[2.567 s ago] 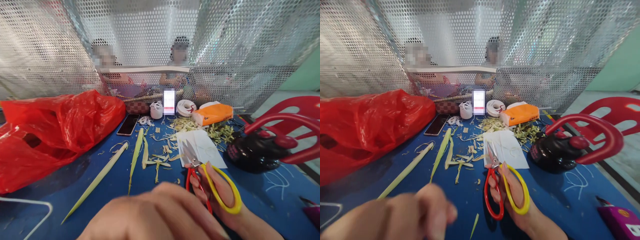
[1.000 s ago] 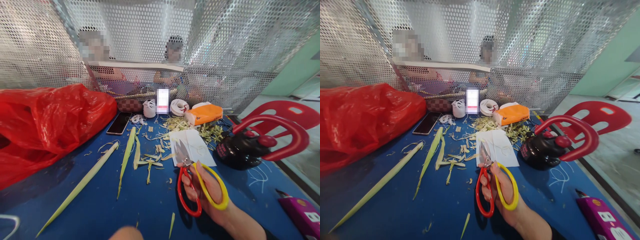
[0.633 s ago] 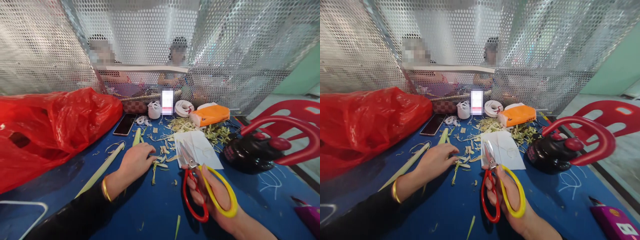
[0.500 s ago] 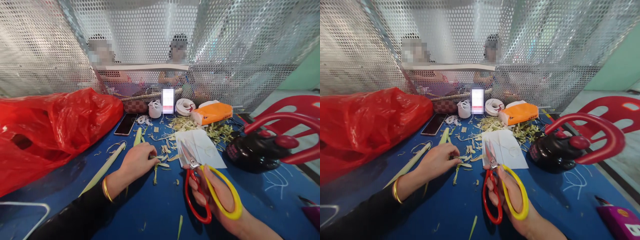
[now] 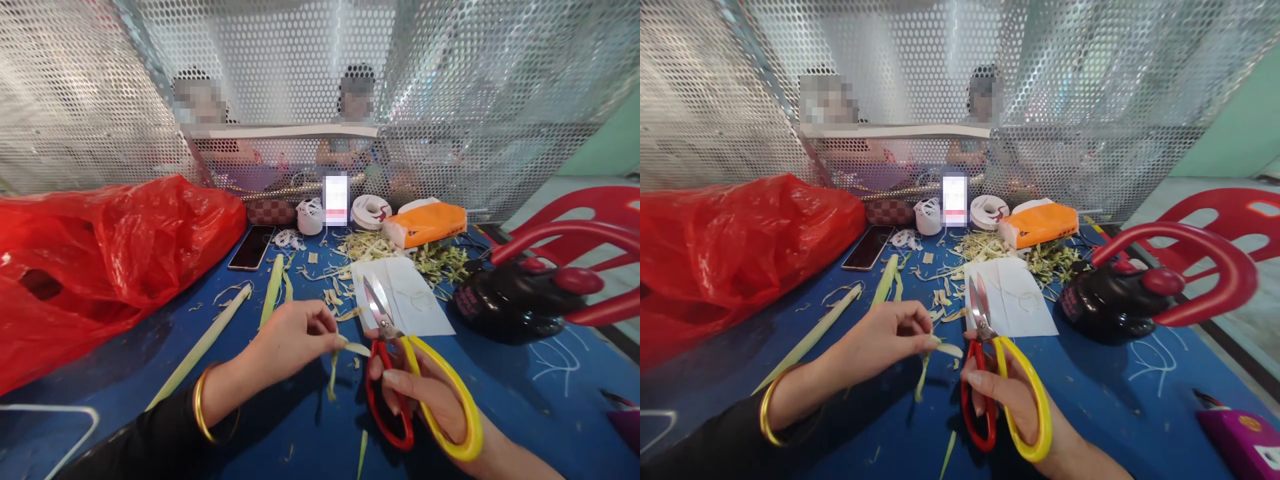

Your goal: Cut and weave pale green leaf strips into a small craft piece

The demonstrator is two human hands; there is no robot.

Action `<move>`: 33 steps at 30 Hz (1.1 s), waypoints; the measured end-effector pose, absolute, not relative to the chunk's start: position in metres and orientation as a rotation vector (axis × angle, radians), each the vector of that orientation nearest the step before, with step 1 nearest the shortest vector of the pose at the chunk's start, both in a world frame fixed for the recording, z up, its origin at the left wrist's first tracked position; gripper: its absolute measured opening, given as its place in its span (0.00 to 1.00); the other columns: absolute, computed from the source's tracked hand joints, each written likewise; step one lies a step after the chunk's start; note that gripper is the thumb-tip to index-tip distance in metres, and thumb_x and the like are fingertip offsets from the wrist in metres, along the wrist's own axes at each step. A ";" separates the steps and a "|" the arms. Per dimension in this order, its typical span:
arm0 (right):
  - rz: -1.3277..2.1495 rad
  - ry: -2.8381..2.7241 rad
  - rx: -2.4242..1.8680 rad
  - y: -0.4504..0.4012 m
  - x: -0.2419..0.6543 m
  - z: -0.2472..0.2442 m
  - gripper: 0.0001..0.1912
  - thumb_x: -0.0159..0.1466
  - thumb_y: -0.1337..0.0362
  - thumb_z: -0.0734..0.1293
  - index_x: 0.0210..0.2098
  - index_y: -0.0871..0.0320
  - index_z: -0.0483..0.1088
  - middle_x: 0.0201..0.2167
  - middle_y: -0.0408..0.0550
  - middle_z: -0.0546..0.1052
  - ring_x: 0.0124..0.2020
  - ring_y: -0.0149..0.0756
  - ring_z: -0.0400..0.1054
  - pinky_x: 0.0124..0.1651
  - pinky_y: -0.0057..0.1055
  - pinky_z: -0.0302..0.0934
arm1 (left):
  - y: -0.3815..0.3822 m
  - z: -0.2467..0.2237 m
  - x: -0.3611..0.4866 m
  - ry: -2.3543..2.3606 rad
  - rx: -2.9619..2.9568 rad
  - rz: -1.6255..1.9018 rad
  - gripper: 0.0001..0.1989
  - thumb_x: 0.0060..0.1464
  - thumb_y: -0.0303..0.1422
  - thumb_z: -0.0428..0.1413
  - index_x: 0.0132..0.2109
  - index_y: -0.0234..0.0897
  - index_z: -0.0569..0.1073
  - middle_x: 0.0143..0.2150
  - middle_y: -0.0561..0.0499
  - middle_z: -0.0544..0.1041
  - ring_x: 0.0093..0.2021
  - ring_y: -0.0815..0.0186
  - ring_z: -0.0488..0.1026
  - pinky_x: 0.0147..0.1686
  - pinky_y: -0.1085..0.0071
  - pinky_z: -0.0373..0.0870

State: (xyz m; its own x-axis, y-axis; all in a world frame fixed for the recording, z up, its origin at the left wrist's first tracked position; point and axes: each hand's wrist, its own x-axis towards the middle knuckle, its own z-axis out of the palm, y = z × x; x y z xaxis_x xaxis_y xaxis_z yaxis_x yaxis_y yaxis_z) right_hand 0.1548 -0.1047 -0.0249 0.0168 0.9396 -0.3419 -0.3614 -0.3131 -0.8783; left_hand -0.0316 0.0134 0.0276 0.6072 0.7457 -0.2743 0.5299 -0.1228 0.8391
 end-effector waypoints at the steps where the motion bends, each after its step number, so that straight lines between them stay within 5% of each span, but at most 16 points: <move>1: 1.524 -0.700 -1.207 -0.104 0.155 -0.026 0.32 0.49 0.53 0.76 0.50 0.57 0.67 0.28 0.44 0.74 0.18 0.27 0.65 0.20 0.24 0.56 | 0.008 0.029 -0.029 0.968 1.642 0.246 0.10 0.46 0.38 0.61 0.34 0.37 0.74 0.27 0.53 0.77 0.28 0.67 0.71 0.29 0.73 0.62; 12: 1.580 -0.728 -1.144 -0.112 0.145 -0.026 0.33 0.47 0.56 0.78 0.49 0.56 0.67 0.24 0.41 0.73 0.21 0.30 0.66 0.25 0.28 0.63 | -0.039 0.012 -0.009 0.899 1.205 0.492 0.10 0.43 0.35 0.63 0.27 0.35 0.70 0.26 0.55 0.73 0.28 0.70 0.67 0.32 0.73 0.63; 21: 1.623 -0.763 -1.209 -0.112 0.144 -0.020 0.18 0.50 0.53 0.76 0.29 0.59 0.69 0.20 0.39 0.71 0.18 0.25 0.64 0.23 0.24 0.61 | -0.035 0.006 -0.007 0.882 1.155 0.433 0.11 0.43 0.39 0.63 0.30 0.35 0.76 0.25 0.54 0.73 0.28 0.69 0.67 0.32 0.72 0.64; 28: 1.652 -0.764 -1.213 -0.113 0.143 -0.021 0.22 0.50 0.53 0.76 0.38 0.58 0.70 0.21 0.38 0.71 0.17 0.25 0.63 0.23 0.25 0.61 | -0.037 0.006 -0.007 0.920 1.211 0.440 0.10 0.46 0.38 0.62 0.25 0.36 0.76 0.24 0.53 0.74 0.28 0.69 0.67 0.32 0.72 0.62; 33: 1.618 -0.770 -1.224 -0.111 0.142 -0.018 0.20 0.49 0.53 0.76 0.33 0.58 0.70 0.19 0.39 0.71 0.18 0.26 0.62 0.22 0.25 0.61 | -0.036 0.010 -0.007 0.934 1.095 0.397 0.21 0.50 0.49 0.57 0.28 0.34 0.77 0.22 0.54 0.71 0.24 0.72 0.62 0.27 0.73 0.56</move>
